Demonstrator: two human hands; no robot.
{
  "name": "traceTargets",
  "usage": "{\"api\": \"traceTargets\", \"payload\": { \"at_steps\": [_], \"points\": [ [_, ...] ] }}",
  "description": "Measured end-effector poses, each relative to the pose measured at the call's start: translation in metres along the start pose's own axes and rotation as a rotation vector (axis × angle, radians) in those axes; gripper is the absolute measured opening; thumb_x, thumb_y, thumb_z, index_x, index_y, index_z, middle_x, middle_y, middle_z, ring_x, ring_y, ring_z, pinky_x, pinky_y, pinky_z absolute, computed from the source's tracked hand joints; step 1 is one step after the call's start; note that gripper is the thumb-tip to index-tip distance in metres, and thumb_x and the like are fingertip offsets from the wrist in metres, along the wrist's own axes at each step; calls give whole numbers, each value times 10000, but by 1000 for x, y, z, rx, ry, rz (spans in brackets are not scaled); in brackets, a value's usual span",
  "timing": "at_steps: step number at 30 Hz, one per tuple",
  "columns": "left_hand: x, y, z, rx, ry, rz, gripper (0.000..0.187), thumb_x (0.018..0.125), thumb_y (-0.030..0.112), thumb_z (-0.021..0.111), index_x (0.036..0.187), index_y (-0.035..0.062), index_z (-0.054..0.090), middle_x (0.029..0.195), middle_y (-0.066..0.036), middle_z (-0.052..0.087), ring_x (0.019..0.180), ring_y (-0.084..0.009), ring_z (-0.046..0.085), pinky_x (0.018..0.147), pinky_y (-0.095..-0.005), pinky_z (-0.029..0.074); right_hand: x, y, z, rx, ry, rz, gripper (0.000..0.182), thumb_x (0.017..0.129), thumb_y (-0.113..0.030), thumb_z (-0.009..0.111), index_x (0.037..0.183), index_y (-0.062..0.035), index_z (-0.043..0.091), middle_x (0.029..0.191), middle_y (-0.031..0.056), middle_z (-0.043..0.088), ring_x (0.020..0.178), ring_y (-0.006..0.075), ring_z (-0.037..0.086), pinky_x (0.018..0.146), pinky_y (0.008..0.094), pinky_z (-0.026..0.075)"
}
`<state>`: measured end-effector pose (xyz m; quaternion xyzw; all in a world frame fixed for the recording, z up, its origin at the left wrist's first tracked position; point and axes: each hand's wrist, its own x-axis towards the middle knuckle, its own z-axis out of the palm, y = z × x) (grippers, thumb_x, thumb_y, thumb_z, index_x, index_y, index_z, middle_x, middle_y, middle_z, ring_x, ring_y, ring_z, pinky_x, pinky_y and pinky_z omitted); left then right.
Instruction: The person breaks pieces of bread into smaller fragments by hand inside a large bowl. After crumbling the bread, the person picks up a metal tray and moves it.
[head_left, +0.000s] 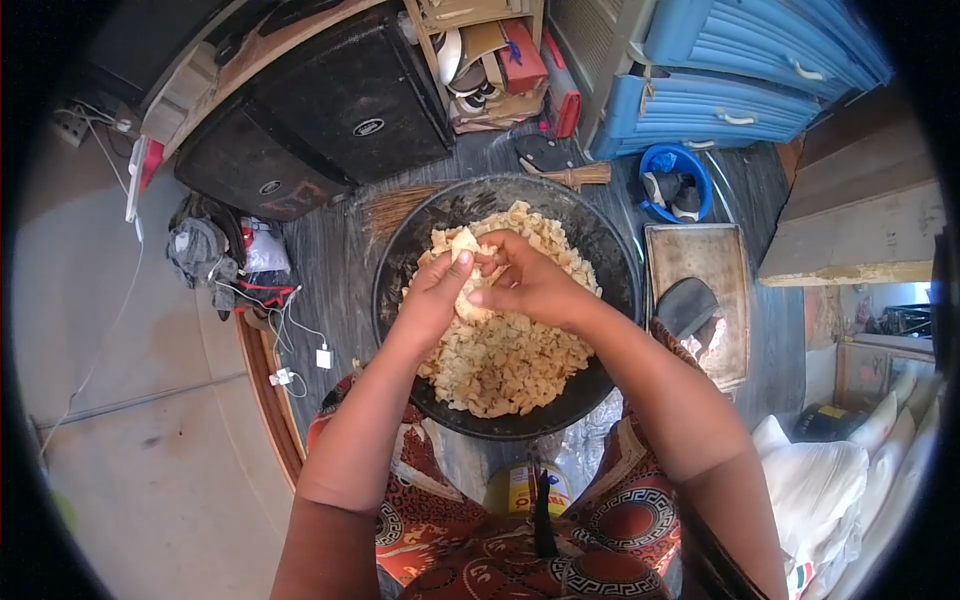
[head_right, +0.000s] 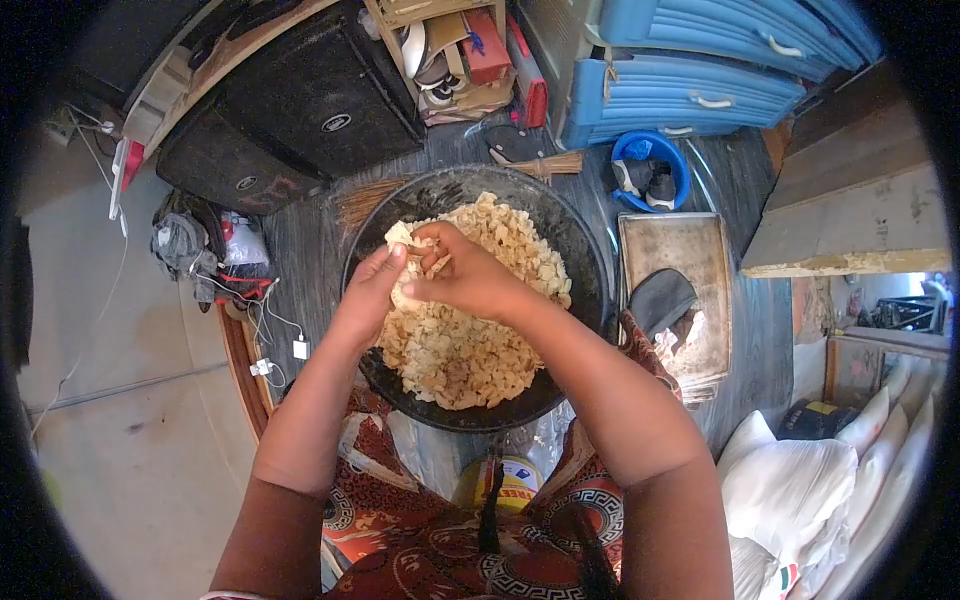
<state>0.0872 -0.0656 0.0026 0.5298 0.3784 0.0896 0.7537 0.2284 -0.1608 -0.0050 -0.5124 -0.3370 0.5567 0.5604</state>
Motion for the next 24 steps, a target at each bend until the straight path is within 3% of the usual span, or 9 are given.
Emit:
{"api": "traceTargets", "payload": {
  "at_steps": [3, 5, 6, 9, 10, 16, 19, 22, 24],
  "points": [
    [-1, -2, 5, -129, -45, -17, 319, 941, 183, 465, 1227, 44, 492, 1084, -55, 573, 953, -97, 544, 807, -235, 437, -1, 3, 2, -134, 73, 31, 430, 723, -16, 641, 1124, -65, 493, 811, 24, 522, 692, 104, 511, 648, 258, 451],
    [1, -8, 4, 101, -75, 183, 365, 863, 44, 448, 1224, 49, 505, 1131, -81, 541, 1004, -111, 517, 839, -243, 426, 9, 17, -12, -256, 77, -120, 468, 715, -3, 639, 1150, -63, 477, 839, 31, 531, 699, 107, 519, 648, 256, 454],
    [-5, 5, 6, 128, -85, 109, 504, 755, -46, 402, 1243, 67, 462, 1120, -84, 517, 1030, -134, 491, 859, -259, 419, 9, 14, -15, -154, 62, -33, 477, 717, 3, 631, 1162, -72, 477, 902, 46, 537, 713, 119, 528, 655, 262, 459],
    [-2, -1, 2, -14, 39, 206, 515, 747, -64, 400, 1243, 77, 401, 1135, -88, 473, 1033, -152, 467, 878, -265, 386, 5, 7, -13, -187, 18, -66, 499, 737, 52, 577, 1201, -83, 450, 971, 29, 487, 783, 98, 496, 643, 214, 439],
    [0, -1, 3, -60, 63, 251, 548, 721, -82, 390, 1236, 98, 339, 1029, -67, 498, 920, -147, 527, 809, -257, 436, 2, 1, -7, -191, 16, -68, 499, 737, 52, 577, 1201, -83, 450, 971, 29, 487, 783, 98, 496, 643, 214, 439],
    [-3, 5, 3, 57, -22, 44, 447, 829, -20, 470, 1241, 109, 354, 979, -55, 571, 779, -108, 553, 735, -225, 454, 2, 12, -2, -405, -40, -323, 356, 791, -94, 671, 1119, -95, 530, 1001, 30, 489, 862, 115, 515, 688, 222, 454],
    [-3, 2, 9, 108, -22, 230, 318, 899, 79, 523, 1198, 78, 415, 921, -43, 602, 773, -86, 549, 702, -210, 440, 7, 16, -10, -333, -17, -276, 277, 817, -142, 666, 1058, -64, 556, 940, 30, 521, 839, 107, 535, 677, 232, 467],
    [0, -1, 7, 108, -29, 213, 245, 919, 140, 541, 1133, 41, 474, 874, -29, 594, 767, -74, 548, 693, -206, 433, 7, 12, -12, -148, 57, -36, 234, 820, -195, 641, 976, -39, 562, 871, 78, 588, 760, 137, 546, 663, 283, 453],
    [2, 0, -2, 195, -33, 214, 234, 923, 160, 538, 1110, 29, 485, 850, -20, 588, 764, -77, 546, 694, -209, 433, 8, 14, -12, -172, 119, -45, 158, 858, -112, 606, 970, -25, 536, 842, 17, 559, 726, 78, 534, 632, 232, 457]
  ]
}}
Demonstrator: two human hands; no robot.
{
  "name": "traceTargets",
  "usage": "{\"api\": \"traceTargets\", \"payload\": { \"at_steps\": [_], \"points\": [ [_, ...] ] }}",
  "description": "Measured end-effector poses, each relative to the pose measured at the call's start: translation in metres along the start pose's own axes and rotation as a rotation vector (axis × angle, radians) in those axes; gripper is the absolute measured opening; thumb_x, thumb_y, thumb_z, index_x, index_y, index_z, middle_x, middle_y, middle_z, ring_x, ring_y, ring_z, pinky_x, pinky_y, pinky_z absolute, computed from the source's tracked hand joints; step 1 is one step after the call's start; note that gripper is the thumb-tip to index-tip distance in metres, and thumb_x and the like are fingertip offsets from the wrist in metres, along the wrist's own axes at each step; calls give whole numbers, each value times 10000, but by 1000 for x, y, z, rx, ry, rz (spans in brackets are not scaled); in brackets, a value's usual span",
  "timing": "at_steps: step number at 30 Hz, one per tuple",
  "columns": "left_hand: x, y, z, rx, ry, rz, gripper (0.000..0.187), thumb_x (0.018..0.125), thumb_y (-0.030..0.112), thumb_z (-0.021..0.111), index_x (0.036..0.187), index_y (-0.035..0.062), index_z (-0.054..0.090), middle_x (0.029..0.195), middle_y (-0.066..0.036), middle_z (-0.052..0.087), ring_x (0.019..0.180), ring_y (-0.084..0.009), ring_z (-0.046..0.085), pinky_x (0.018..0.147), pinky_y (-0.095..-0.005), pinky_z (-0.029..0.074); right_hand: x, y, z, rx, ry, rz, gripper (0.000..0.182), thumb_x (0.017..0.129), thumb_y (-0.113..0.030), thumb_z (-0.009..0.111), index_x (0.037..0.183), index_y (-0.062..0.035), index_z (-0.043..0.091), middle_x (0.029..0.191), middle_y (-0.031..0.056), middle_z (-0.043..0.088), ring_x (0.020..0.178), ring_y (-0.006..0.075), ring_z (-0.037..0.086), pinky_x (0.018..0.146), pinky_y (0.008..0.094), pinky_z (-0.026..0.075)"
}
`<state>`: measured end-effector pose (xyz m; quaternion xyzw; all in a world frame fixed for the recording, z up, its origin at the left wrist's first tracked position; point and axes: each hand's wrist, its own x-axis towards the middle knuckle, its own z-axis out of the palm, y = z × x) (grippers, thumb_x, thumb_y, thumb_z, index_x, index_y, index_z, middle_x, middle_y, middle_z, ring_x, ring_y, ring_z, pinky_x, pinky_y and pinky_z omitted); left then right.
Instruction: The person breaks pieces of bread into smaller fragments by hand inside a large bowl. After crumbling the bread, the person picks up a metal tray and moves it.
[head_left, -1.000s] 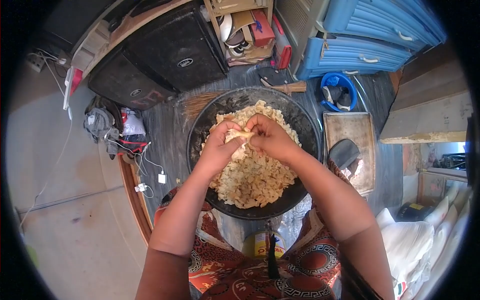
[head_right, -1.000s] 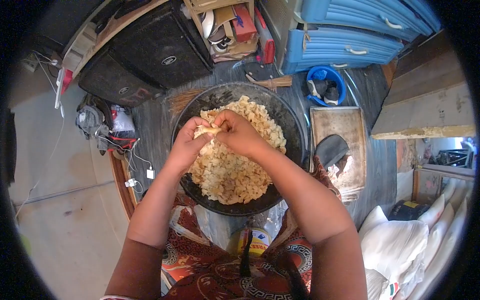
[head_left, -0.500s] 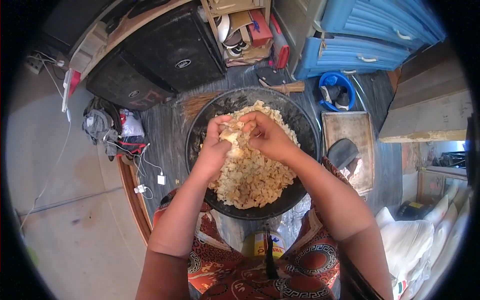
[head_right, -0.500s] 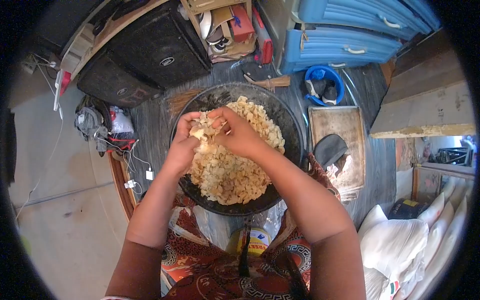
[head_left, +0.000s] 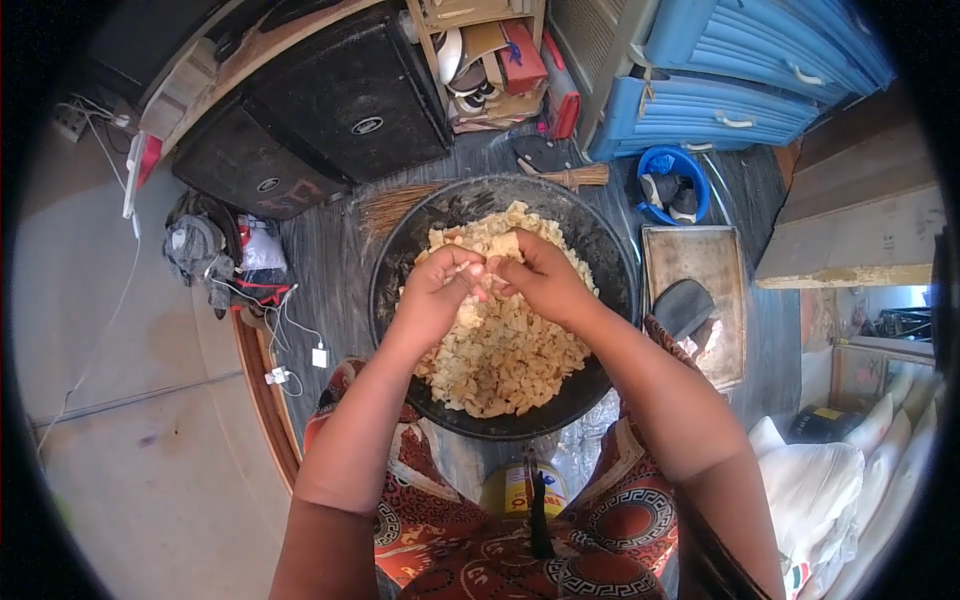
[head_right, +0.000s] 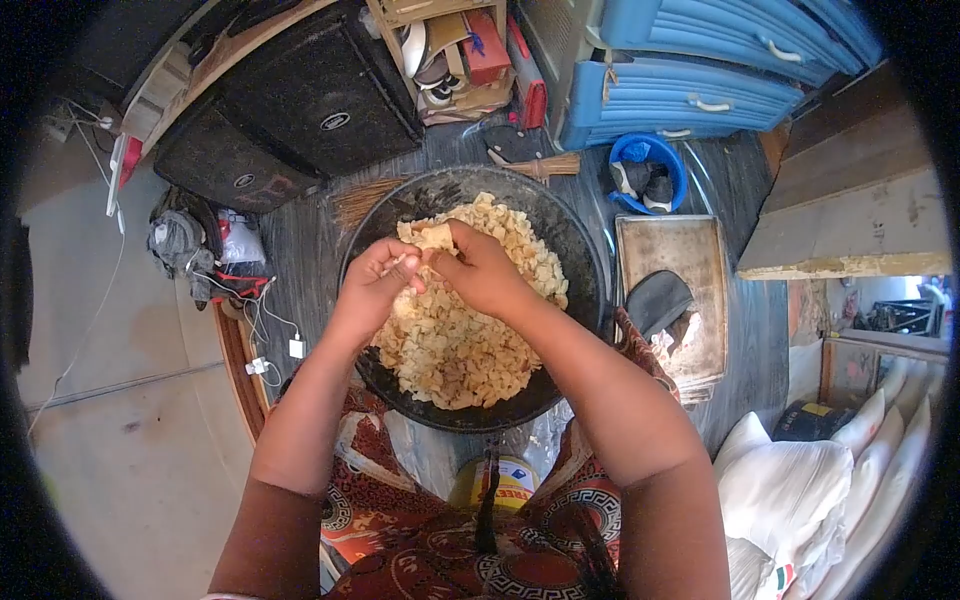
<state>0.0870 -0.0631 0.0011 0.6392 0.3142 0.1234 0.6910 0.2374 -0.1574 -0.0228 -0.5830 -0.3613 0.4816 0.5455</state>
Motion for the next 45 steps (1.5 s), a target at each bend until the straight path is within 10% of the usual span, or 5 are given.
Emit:
{"api": "traceTargets", "payload": {
  "at_steps": [15, 22, 25, 33, 45],
  "points": [
    [-4, 6, 4, -487, 70, -44, 423, 782, -48, 498, 1170, 107, 437, 1066, -56, 501, 888, -133, 519, 702, -259, 435, -9, -12, 10, -329, 1, -395, 327, 741, -143, 683, 1031, -68, 553, 992, 121, 541, 847, 257, 553, 745, 333, 462],
    [-5, 2, 0, 136, 70, 29, 147, 796, 0, 566, 902, 73, 494, 869, -12, 514, 728, -76, 508, 637, -219, 427, -12, -16, 1, -365, -55, -93, 265, 762, -233, 684, 891, -26, 580, 763, 139, 570, 703, 268, 573, 641, 359, 449],
    [0, -9, -4, 355, 149, 238, 128, 802, -8, 549, 890, 64, 488, 840, -9, 501, 716, -69, 496, 620, -213, 426, -10, -8, 3, -412, -14, -236, 187, 819, -169, 650, 912, -24, 580, 687, 19, 542, 599, 73, 504, 530, 240, 411],
    [-2, 5, -4, -20, 213, 24, 179, 789, -29, 504, 950, 45, 531, 880, -33, 529, 706, -95, 518, 632, -231, 434, -12, -21, -3, -88, -166, 208, 312, 839, -10, 436, 1138, -15, 524, 828, 48, 590, 626, 112, 575, 566, 242, 477],
    [-1, 1, -5, 106, 198, -45, 145, 836, 38, 473, 949, 43, 562, 696, 11, 501, 591, -58, 469, 516, -194, 364, -11, -26, -9, 0, -131, 276, 443, 868, -88, 337, 1282, -102, 494, 789, 28, 500, 637, 99, 525, 534, 252, 507]
  ]
}}
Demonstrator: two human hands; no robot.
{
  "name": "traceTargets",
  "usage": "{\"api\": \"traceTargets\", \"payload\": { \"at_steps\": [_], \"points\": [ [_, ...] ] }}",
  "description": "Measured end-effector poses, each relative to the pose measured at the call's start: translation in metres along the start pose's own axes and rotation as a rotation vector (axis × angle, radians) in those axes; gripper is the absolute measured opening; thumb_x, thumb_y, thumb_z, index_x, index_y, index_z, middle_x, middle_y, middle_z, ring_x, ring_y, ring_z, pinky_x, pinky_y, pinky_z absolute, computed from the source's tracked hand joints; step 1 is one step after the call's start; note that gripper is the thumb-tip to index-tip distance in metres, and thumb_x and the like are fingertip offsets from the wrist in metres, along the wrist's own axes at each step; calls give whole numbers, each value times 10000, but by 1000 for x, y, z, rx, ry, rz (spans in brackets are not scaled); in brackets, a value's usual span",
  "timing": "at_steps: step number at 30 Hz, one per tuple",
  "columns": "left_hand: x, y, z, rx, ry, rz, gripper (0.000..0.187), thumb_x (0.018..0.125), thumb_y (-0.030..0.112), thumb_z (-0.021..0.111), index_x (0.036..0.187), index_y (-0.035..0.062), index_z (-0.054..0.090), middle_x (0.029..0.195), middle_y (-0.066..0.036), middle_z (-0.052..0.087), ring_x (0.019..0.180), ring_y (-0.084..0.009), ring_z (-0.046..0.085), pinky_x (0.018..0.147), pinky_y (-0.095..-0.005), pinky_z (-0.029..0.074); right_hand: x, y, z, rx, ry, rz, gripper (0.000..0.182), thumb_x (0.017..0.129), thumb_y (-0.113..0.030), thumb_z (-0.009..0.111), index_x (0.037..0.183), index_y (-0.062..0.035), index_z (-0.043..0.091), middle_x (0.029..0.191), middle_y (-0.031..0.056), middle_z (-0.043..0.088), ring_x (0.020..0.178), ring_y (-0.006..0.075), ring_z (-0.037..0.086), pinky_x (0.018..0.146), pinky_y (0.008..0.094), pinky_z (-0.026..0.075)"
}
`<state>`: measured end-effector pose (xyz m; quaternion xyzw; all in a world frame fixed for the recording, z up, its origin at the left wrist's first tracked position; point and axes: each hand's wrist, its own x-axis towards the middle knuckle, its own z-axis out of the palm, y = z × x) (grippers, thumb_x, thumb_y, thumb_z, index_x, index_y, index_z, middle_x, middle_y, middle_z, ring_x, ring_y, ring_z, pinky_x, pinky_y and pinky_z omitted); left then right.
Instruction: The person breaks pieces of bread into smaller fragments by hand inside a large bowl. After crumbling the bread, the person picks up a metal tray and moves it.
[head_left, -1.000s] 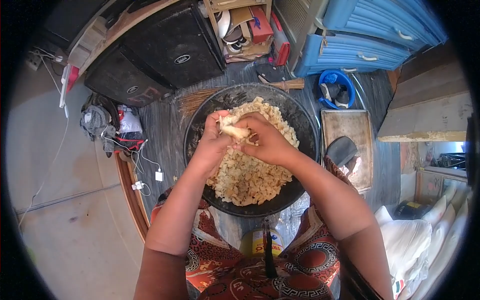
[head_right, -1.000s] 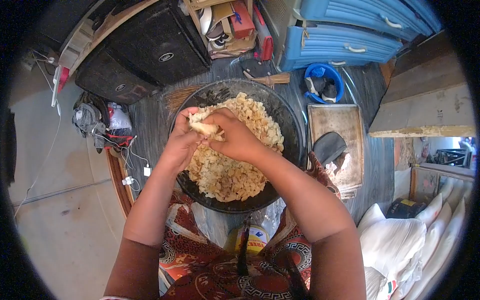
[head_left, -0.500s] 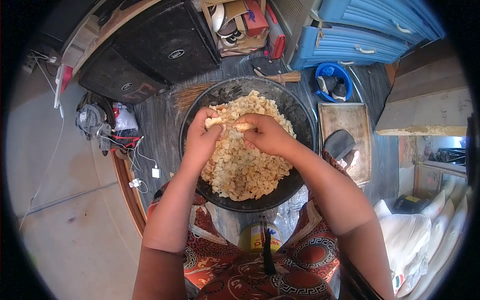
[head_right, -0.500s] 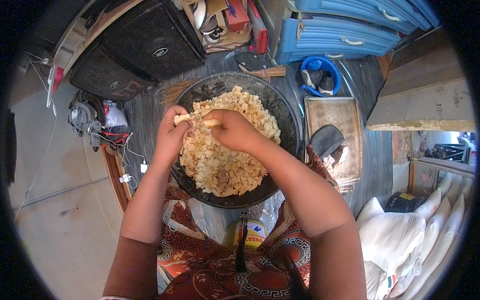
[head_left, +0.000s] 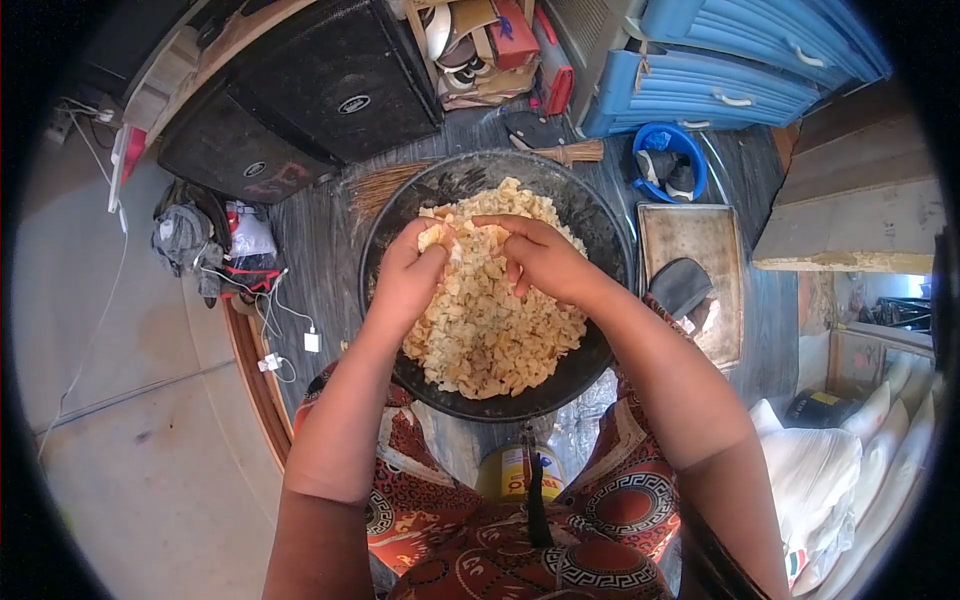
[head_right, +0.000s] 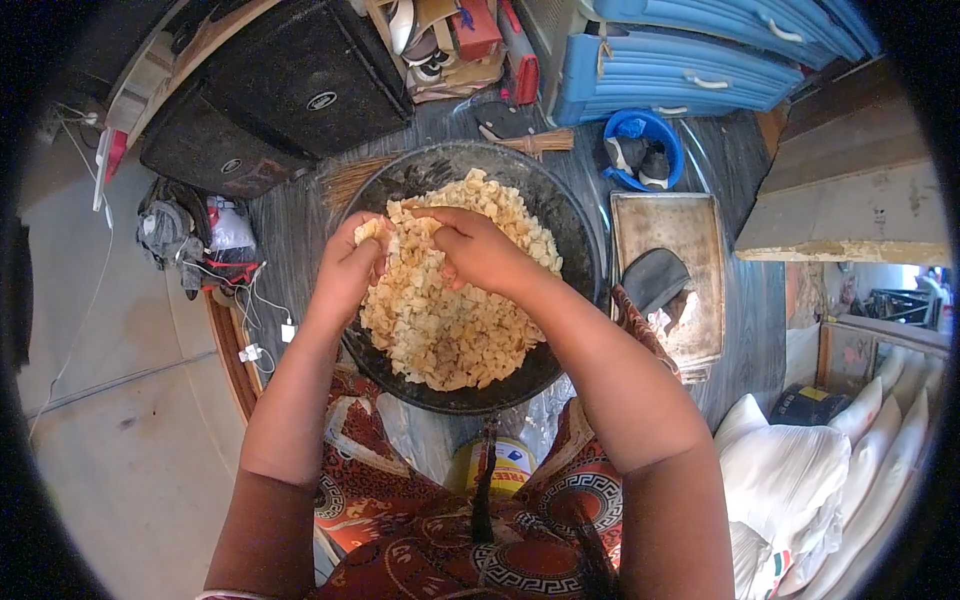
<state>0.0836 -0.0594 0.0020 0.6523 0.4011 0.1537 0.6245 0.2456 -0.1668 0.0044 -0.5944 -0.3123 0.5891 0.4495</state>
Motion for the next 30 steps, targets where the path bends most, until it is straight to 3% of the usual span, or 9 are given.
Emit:
{"api": "traceTargets", "payload": {
  "at_steps": [7, 9, 13, 15, 19, 22, 24, 25, 30],
  "points": [
    [-3, 9, 3, 130, -30, -13, 224, 881, 226, 596, 979, 24, 588, 650, 45, 509, 574, -32, 457, 502, -190, 360, 7, 6, -4, -201, 69, -230, 413, 881, -64, 352, 1246, -123, 537, 759, 21, 502, 614, 83, 482, 601, 221, 468],
    [-1, 1, 4, 109, -39, 24, 254, 872, 234, 613, 1011, 23, 587, 657, 46, 519, 584, -37, 471, 517, -192, 375, 9, 10, -5, -248, 69, -275, 329, 884, -92, 437, 1185, -75, 569, 1124, 150, 607, 937, 251, 599, 894, 324, 431],
    [-1, -2, -1, 245, -87, 52, 299, 845, 207, 647, 1079, 33, 581, 816, 2, 563, 689, -80, 537, 602, -206, 439, 13, 19, -8, -388, 124, -342, 314, 875, -110, 475, 1170, -62, 570, 1083, 176, 615, 969, 299, 602, 871, 337, 447],
    [1, -10, -3, 301, -106, 120, 283, 844, 166, 629, 1093, 42, 576, 914, -19, 548, 747, -101, 548, 630, -218, 455, 15, 19, -14, -606, 101, -124, 279, 890, -95, 490, 1153, -58, 578, 871, 75, 623, 759, 154, 550, 728, 296, 461],
    [-1, -13, -6, 410, -196, 298, 309, 826, 16, 537, 1132, 61, 556, 1118, -56, 474, 870, -143, 554, 695, -242, 487, 14, 31, -16, -424, 226, -247, 278, 852, -48, 505, 1118, -31, 584, 909, 72, 618, 768, 152, 557, 748, 281, 463],
    [0, -16, -9, 353, -175, 229, 340, 805, -52, 476, 1122, 43, 552, 1026, -52, 513, 833, -141, 558, 717, -238, 482, 10, 26, -19, -416, 171, -137, 320, 812, 2, 493, 1124, -12, 566, 925, 77, 614, 731, 133, 557, 701, 261, 474],
    [-1, -14, -12, 289, -165, 111, 331, 800, -59, 480, 1106, 37, 560, 975, -48, 531, 819, -137, 560, 716, -231, 474, 11, 30, -19, -294, 166, -29, 267, 831, -84, 557, 1097, -73, 582, 763, 155, 628, 667, 270, 588, 675, 358, 472],
    [-1, -11, -13, 226, -157, -3, 322, 795, -66, 484, 1091, 30, 567, 923, -45, 550, 806, -133, 563, 716, -225, 466, 12, 33, -19, -294, 165, -29, 267, 831, -84, 557, 1097, -73, 582, 763, 155, 628, 667, 270, 588, 675, 358, 472],
    [-6, -2, -13, 450, -85, 112, 257, 800, -22, 521, 1045, 18, 589, 830, -49, 587, 767, -123, 571, 688, -238, 457, 10, 22, -19, -508, 179, -64, 245, 824, -87, 567, 1067, -91, 590, 668, 135, 596, 617, 263, 576, 601, 365, 446]
  ]
}}
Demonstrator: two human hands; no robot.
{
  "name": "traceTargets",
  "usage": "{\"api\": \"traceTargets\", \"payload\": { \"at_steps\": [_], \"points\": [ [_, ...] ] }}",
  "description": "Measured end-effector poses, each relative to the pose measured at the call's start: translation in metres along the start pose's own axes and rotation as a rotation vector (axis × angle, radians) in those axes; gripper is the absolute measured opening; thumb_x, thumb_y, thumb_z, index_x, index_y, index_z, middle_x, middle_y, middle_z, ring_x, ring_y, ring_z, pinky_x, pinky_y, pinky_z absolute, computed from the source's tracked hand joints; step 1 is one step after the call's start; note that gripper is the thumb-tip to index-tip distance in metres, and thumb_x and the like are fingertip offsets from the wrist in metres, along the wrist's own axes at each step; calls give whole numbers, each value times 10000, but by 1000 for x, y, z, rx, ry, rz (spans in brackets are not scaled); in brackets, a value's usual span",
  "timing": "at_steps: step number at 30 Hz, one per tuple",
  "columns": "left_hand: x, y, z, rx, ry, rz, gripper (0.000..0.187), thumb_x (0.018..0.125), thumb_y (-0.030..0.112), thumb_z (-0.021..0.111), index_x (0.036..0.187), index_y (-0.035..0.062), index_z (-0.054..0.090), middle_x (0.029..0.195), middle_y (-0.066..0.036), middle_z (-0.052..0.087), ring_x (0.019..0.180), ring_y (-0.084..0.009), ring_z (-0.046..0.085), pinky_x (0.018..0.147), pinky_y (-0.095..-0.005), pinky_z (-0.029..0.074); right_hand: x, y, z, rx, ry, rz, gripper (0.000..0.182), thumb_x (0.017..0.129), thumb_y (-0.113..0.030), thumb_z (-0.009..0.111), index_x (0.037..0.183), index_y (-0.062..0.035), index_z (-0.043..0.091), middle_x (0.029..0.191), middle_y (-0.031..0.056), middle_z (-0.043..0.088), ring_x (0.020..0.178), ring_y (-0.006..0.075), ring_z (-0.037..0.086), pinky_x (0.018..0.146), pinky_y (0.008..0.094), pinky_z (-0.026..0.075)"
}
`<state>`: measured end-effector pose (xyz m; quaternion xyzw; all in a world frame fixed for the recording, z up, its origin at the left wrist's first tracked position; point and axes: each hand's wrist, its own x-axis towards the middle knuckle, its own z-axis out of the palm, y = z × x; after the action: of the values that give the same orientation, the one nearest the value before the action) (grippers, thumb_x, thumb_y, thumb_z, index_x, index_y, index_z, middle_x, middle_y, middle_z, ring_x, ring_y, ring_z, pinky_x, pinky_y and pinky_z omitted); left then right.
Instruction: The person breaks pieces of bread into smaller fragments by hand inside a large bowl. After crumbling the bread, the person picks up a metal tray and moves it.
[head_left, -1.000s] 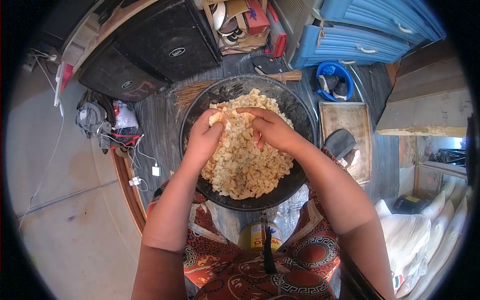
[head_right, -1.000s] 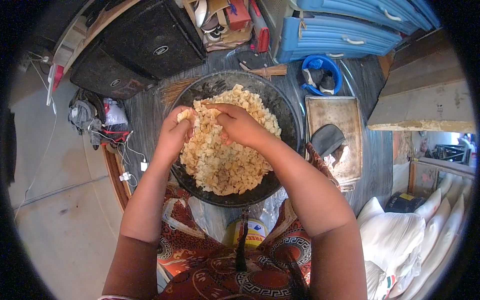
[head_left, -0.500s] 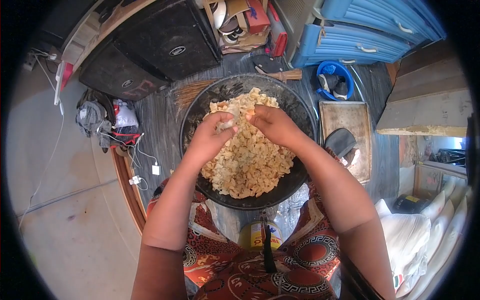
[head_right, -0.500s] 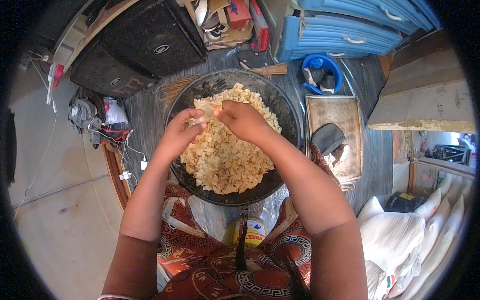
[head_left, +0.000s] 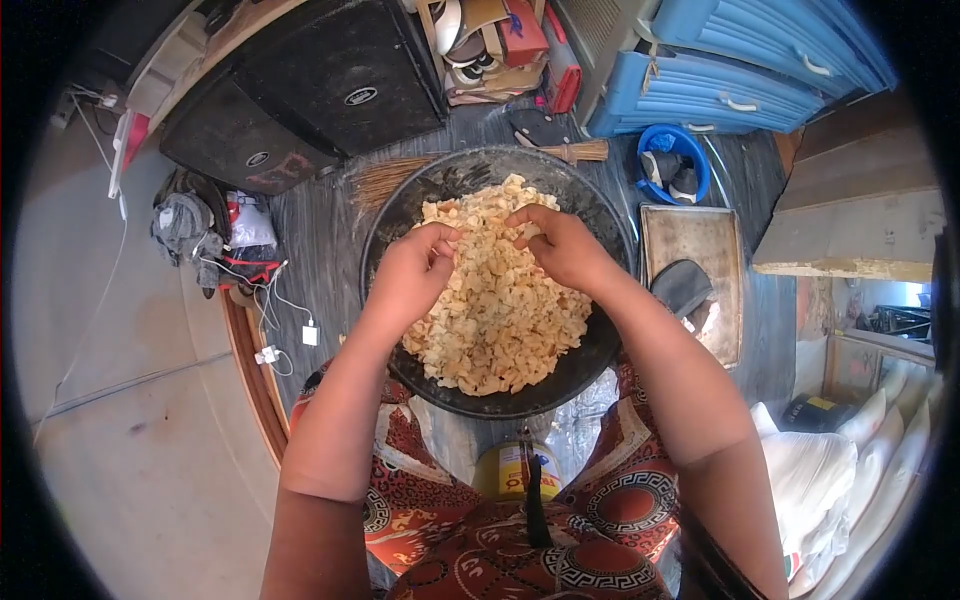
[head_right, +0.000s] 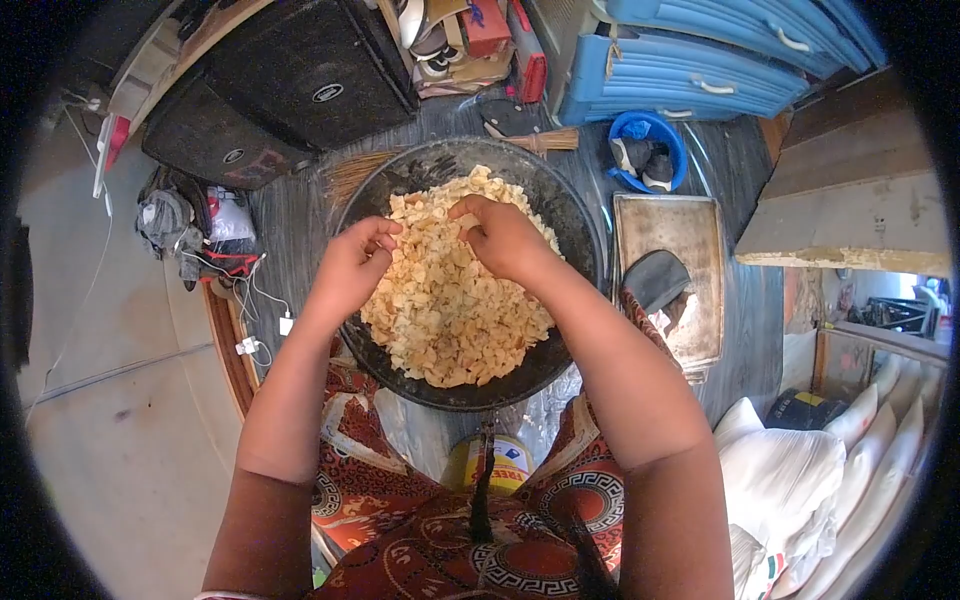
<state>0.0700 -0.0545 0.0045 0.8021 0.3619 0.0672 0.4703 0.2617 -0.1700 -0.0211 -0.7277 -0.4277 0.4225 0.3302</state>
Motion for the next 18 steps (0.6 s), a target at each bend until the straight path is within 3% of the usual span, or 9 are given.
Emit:
{"api": "traceTargets", "payload": {
  "at_steps": [7, 13, 18],
  "points": [
    [-3, 4, -1, 152, 20, 61, 224, 809, 87, 579, 1020, 13, 595, 857, -111, 619, 768, -209, 608, 693, -302, 468, 1, -4, 0, -75, 57, -63, 228, 788, -83, 570, 1012, -86, 613, 667, 158, 588, 613, 277, 575, 609, 369, 449],
    [-4, 5, -3, 202, -11, 59, 227, 803, 100, 578, 1011, 10, 593, 846, -112, 624, 764, -226, 611, 683, -311, 473, 3, 0, 2, -94, 92, -124, 237, 784, -82, 560, 1014, -89, 615, 666, 167, 588, 628, 277, 583, 609, 370, 446],
    [-3, 4, -3, 211, -24, 70, 233, 789, 83, 569, 1008, 7, 588, 831, -112, 629, 754, -232, 613, 686, -316, 475, 2, -2, 2, -82, 52, -57, 237, 791, -80, 557, 1021, -90, 611, 668, 162, 591, 632, 279, 582, 615, 371, 447]
  ]
}}
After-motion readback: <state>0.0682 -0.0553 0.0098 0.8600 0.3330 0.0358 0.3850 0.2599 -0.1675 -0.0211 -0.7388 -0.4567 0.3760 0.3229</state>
